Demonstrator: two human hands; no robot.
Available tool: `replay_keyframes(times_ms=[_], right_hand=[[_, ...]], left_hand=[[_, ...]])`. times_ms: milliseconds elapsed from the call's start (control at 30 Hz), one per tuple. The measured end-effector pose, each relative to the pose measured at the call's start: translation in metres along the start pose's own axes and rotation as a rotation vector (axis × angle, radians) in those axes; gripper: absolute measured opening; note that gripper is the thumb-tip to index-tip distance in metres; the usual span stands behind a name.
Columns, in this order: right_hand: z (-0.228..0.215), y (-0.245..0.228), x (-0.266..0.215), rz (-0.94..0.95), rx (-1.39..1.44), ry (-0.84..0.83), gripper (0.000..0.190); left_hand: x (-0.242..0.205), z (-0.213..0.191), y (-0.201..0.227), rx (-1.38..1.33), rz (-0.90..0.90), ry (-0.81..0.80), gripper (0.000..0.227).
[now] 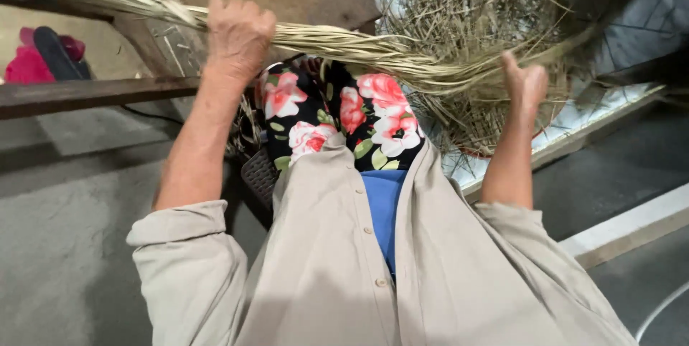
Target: The person is weaving and tying bundles of straw together using individual straw strands and trimming them with scissors.
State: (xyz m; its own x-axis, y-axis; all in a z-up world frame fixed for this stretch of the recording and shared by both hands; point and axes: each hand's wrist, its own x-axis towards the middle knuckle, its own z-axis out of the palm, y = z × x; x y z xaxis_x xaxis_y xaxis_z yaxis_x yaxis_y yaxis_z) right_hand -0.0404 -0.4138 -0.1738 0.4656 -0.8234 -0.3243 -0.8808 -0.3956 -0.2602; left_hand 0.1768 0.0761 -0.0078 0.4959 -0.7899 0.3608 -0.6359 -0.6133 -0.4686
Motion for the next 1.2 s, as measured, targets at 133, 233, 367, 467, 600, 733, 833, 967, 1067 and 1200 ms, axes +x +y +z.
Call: replay_keyframes(times_ms=[133, 233, 367, 467, 600, 733, 833, 967, 1067, 1200], right_hand=[[-0.071, -0.125, -0.097, -0.654, 0.349, 0.185, 0.045], [-0.126, -0.214, -0.191, -1.242, 0.544, -0.019, 0.038], [-0.129, -0.250, -0.231, -1.256, 0.332, -0.736, 0.059], [-0.117, -0.241, -0.226, -1.030, 0.278, -1.002, 0.075], [-0.098, -0.215, -0.214, -0.966, 0.247, -1.144, 0.079], [-0.089, -0.206, -0.220, -0.904, 0.325, -1.193, 0.038], [-0.091, -0.207, -0.235, -0.597, 0.328, -1.180, 0.006], [-0.086, -0.205, -0.228, -0.622, 0.389, -1.108, 0.012], [-0.090, -0.210, -0.228, -0.632, 0.425, -1.041, 0.005], [-0.041, -0.202, -0.219, -0.767, 0.435, -1.073, 0.007]], left_hand=[[0.019, -0.031, 0.028, -0.126, 0.016, 0.090, 0.014], [0.047, -0.072, 0.056, -0.290, 0.058, 0.270, 0.022], [0.055, -0.083, 0.067, -0.291, 0.141, 0.313, 0.020], [0.046, -0.080, 0.062, -0.317, 0.161, 0.325, 0.014], [0.033, -0.065, 0.068, -0.307, 0.206, 0.263, 0.005], [0.032, -0.069, 0.062, -0.267, 0.131, 0.358, 0.016], [0.016, -0.063, 0.067, -0.300, 0.116, 0.243, 0.007], [-0.007, -0.093, 0.076, -0.678, -0.327, -0.154, 0.075], [-0.038, -0.070, 0.111, -1.369, -0.977, -0.061, 0.057], [-0.010, -0.094, 0.106, -2.814, -1.328, 0.081, 0.034]])
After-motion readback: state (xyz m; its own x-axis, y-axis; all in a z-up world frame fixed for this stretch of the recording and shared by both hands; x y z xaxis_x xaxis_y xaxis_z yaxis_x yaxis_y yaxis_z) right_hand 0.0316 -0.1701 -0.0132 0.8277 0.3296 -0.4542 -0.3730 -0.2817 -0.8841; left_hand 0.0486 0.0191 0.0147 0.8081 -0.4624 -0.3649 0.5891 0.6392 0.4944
